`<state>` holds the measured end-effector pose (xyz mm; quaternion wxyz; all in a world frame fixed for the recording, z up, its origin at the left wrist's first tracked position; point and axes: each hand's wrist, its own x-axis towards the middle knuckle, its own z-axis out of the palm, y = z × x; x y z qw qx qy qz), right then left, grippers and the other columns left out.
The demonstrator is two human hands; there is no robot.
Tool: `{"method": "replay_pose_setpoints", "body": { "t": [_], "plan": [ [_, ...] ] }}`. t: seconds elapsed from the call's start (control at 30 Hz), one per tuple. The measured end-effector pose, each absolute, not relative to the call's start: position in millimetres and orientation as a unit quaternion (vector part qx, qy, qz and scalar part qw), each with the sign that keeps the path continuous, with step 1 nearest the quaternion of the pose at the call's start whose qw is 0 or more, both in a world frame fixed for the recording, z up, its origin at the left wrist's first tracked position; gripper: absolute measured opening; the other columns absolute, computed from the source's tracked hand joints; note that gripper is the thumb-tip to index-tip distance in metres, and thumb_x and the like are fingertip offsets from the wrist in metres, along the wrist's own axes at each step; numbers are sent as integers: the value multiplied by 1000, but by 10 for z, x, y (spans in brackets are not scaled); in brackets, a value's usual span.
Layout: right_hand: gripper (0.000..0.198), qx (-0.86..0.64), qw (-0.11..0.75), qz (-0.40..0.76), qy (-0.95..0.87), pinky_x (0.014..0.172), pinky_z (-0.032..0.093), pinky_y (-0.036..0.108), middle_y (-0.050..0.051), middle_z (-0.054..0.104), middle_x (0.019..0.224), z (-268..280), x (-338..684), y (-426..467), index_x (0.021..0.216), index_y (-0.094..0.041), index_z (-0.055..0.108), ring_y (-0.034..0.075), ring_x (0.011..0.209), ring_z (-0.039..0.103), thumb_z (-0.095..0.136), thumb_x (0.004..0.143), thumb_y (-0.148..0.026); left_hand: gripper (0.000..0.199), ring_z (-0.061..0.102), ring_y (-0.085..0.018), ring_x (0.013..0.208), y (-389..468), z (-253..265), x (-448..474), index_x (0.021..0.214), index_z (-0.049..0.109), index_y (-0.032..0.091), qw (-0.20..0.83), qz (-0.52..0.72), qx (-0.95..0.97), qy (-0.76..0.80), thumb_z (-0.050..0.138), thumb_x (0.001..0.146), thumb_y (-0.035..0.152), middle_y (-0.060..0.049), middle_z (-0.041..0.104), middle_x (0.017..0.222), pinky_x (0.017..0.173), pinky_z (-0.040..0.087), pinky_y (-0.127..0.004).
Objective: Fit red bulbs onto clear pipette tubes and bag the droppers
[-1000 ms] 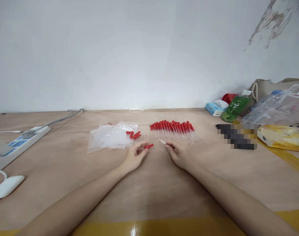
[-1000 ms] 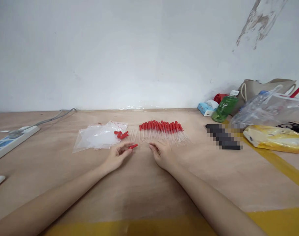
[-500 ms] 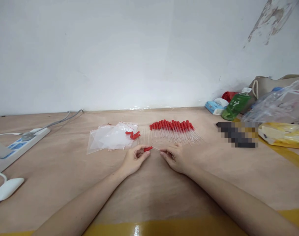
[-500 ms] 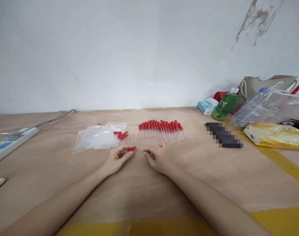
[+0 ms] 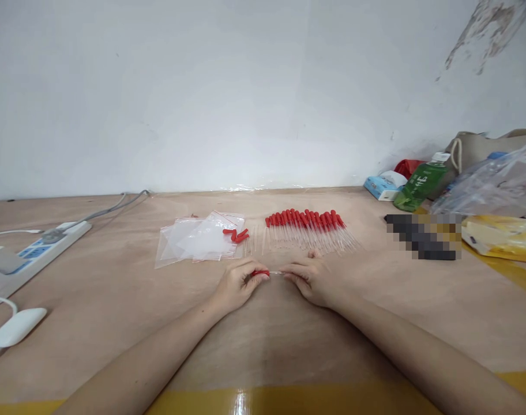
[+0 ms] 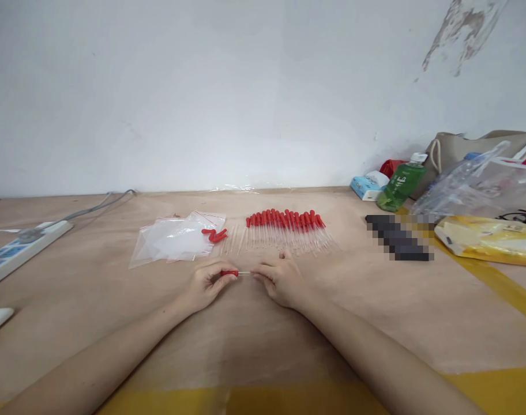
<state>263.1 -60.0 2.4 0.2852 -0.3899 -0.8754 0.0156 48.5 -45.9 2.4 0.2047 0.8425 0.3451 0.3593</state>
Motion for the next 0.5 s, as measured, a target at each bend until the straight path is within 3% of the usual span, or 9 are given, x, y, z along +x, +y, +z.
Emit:
{"method": "replay_pose_setpoints", "body": {
  "t": [0.2,0.5],
  "plan": [
    [24,-395,285,-36,-873,68,21,31,2,63,73,-24,2585,-629,86,-20,62,11,63,49,39,87,-20,20,55,-14,67,-461,55,484,84,63,18,168,340,864,332,49,85,31,-4,62,75,63,43,-26],
    [22,-402,277,-11,-873,67,22,30,2,62,71,-79,2518,-638,84,-18,60,12,63,48,38,85,-18,18,56,-14,68,-448,-1,487,83,62,18,145,315,880,324,50,83,32,-3,64,75,72,41,-30]
  ]
}}
